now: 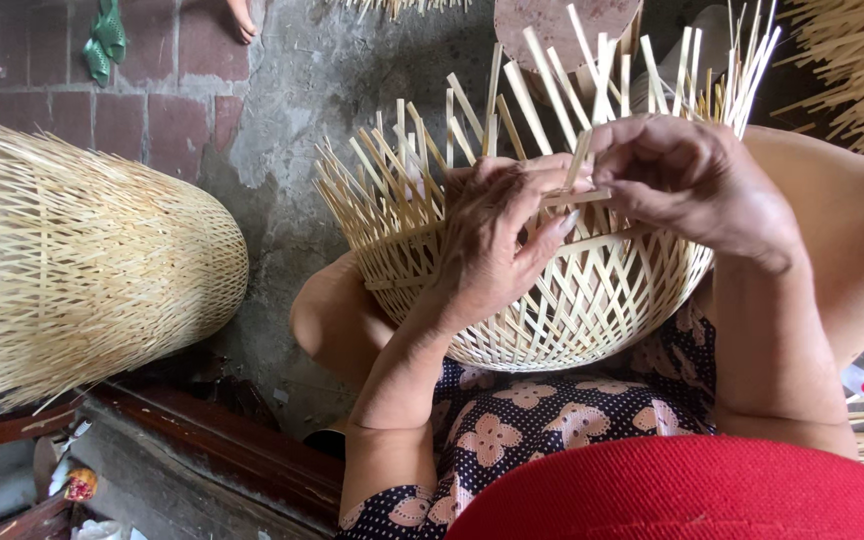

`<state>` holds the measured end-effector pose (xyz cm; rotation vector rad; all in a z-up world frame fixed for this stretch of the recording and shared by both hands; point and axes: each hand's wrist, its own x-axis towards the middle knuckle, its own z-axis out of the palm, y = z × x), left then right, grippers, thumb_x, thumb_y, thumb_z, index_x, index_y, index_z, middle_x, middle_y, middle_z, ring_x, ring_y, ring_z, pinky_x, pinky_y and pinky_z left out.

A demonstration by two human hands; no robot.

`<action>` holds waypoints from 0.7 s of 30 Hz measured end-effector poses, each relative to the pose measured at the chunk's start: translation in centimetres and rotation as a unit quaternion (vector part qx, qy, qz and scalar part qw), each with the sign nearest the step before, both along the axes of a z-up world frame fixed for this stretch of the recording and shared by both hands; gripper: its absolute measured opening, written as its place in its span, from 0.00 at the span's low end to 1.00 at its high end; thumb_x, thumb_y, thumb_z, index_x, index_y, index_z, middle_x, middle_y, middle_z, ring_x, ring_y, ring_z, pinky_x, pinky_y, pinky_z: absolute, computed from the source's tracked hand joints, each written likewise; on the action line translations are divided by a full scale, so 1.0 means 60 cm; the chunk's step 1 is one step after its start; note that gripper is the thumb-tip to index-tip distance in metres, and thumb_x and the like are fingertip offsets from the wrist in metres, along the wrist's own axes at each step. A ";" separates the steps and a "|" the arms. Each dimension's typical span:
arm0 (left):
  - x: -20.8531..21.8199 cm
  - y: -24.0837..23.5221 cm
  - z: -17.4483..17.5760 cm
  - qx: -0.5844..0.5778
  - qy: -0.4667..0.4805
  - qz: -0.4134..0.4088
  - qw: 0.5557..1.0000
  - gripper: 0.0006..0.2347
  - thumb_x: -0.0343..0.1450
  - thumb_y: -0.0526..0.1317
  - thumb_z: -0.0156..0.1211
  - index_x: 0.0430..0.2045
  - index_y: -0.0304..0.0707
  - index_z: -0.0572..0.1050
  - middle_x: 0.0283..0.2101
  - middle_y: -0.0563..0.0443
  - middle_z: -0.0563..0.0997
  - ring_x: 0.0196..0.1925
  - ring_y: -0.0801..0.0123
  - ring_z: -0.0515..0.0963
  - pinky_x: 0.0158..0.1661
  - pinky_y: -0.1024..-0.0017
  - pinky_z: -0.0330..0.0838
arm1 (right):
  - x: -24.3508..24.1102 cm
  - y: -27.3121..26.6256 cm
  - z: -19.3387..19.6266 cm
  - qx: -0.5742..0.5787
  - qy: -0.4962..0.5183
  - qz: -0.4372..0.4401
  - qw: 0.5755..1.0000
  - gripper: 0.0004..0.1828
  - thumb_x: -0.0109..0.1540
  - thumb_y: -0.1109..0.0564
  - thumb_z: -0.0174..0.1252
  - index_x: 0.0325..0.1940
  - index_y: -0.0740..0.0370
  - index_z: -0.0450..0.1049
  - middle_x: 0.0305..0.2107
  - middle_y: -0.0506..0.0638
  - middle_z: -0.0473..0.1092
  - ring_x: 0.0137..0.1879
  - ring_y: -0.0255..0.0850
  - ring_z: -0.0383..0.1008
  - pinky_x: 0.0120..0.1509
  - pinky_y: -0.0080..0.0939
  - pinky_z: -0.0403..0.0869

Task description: The person weaves a bamboo basket by hand, interlacing thin bamboo strips through vertical ribs. They occasionally apply glue to secure the weave and rotate the basket to continue working around the circumference.

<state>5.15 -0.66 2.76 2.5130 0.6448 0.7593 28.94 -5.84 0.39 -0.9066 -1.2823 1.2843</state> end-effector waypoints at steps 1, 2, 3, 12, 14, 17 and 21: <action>-0.002 -0.001 0.002 0.020 0.008 0.010 1.000 0.19 0.72 0.39 0.71 0.55 0.46 0.69 0.53 0.55 0.77 0.51 0.69 0.73 0.55 0.71 0.64 | 0.000 -0.005 0.001 -0.012 0.026 -0.001 1.000 0.16 0.66 0.62 0.58 0.57 0.68 0.73 0.36 0.52 0.77 0.34 0.33 0.81 0.35 0.32 0.81; -0.002 -0.001 0.004 0.040 0.015 0.020 0.999 0.19 0.71 0.39 0.71 0.54 0.45 0.68 0.52 0.52 0.76 0.51 0.67 0.73 0.56 0.67 0.62 | 0.003 -0.012 0.002 -0.024 0.050 -0.003 0.998 0.17 0.65 0.62 0.59 0.58 0.68 0.73 0.37 0.52 0.77 0.36 0.33 0.80 0.36 0.31 0.81; -0.001 -0.001 0.006 0.060 0.022 0.030 0.997 0.19 0.70 0.40 0.71 0.52 0.44 0.68 0.51 0.49 0.75 0.51 0.65 0.72 0.57 0.64 0.60 | 0.006 -0.017 0.002 -0.035 0.075 -0.005 0.997 0.18 0.64 0.62 0.61 0.59 0.68 0.73 0.38 0.52 0.77 0.38 0.33 0.80 0.36 0.30 0.82; 0.004 -0.003 0.018 0.019 0.095 0.043 0.994 0.24 0.70 0.41 0.73 0.59 0.45 0.68 0.42 0.58 0.78 0.45 0.71 0.72 0.52 0.64 0.57 | 0.022 -0.014 -0.020 0.033 0.034 0.061 0.997 0.11 0.64 0.62 0.62 0.51 0.66 0.76 0.40 0.50 0.74 0.45 0.34 0.79 0.51 0.35 0.84; -0.001 -0.007 0.023 0.006 0.071 0.042 0.997 0.26 0.70 0.41 0.73 0.61 0.47 0.65 0.47 0.58 0.80 0.50 0.72 0.74 0.56 0.65 0.57 | 0.022 -0.007 -0.024 0.063 0.022 0.072 0.995 0.11 0.64 0.62 0.62 0.51 0.65 0.76 0.39 0.49 0.75 0.42 0.32 0.78 0.46 0.32 0.81; 0.006 -0.003 0.016 0.010 0.006 0.022 1.000 0.33 0.71 0.41 0.71 0.69 0.45 0.57 0.52 0.59 0.81 0.54 0.74 0.75 0.61 0.67 0.56 | 0.017 -0.007 -0.031 0.058 0.047 0.078 0.994 0.14 0.63 0.62 0.61 0.53 0.63 0.74 0.38 0.49 0.76 0.41 0.32 0.79 0.45 0.32 0.84; 0.002 -0.006 0.008 -0.016 0.031 0.041 0.999 0.37 0.70 0.42 0.74 0.72 0.47 0.55 0.47 0.64 0.84 0.47 0.77 0.74 0.62 0.68 0.56 | 0.027 -0.005 -0.053 0.098 0.056 0.100 0.989 0.08 0.67 0.62 0.59 0.50 0.57 0.78 0.34 0.46 0.76 0.36 0.28 0.72 0.38 0.27 0.74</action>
